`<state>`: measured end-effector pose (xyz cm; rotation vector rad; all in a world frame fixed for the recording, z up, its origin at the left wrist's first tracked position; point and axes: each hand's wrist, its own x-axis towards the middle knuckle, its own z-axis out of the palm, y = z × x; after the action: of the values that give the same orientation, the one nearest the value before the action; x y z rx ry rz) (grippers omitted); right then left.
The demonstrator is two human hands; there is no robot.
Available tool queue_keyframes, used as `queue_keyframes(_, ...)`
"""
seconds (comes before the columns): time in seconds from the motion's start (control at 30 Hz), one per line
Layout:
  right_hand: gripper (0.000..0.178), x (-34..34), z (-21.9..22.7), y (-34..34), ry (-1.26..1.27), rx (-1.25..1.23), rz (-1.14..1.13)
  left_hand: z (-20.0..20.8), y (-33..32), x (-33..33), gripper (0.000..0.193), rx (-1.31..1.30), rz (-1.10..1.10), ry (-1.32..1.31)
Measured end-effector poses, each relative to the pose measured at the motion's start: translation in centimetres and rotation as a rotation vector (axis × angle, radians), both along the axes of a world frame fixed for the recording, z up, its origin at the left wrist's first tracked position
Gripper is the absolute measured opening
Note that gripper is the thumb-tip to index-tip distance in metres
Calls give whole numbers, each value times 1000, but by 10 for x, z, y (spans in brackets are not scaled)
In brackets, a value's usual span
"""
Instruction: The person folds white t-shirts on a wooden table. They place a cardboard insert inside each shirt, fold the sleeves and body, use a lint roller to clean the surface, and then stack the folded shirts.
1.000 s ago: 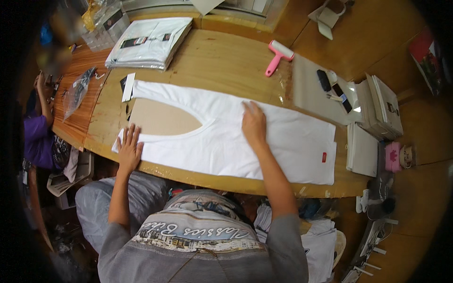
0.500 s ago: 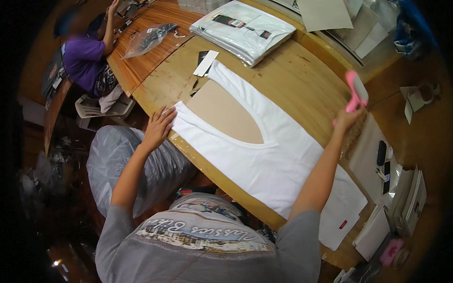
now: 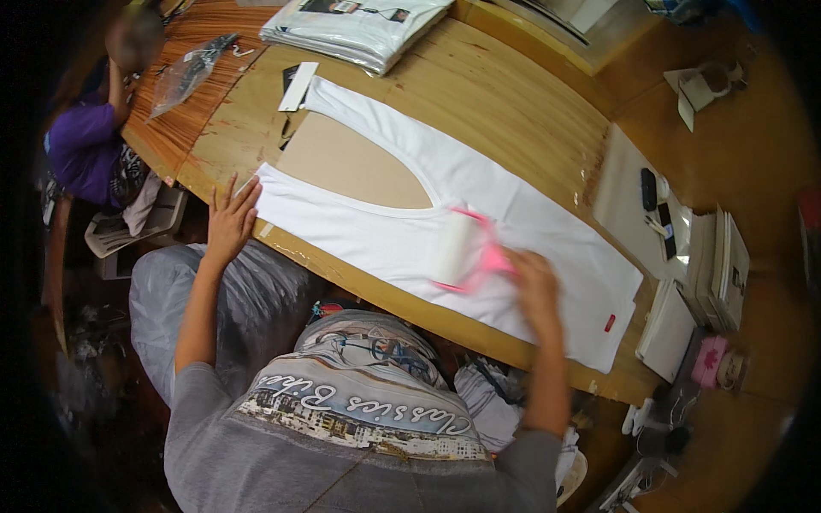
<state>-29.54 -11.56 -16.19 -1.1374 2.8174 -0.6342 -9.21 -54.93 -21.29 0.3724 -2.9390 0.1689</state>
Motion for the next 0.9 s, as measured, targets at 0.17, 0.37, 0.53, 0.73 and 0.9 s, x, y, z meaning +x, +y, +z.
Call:
queue_keyframes(0.17,28,16,94,183,383,906,-356,-3,2,-18,39,0,-69,15)
queue_keyframes(0.37,27,46,45,31,215,92,166,-3,-6,-5,39,-134,-32,-59)
queue_keyframes(0.53,27,23,5,205,-81,141,-399,4,-2,-17,37,-211,-56,-67)
queue_keyframes(0.73,19,13,85,232,348,612,-523,14,117,-88,45,468,324,-192)
queue_keyframes(0.9,29,-14,46,131,436,294,-64,11,271,-172,49,206,-416,94)
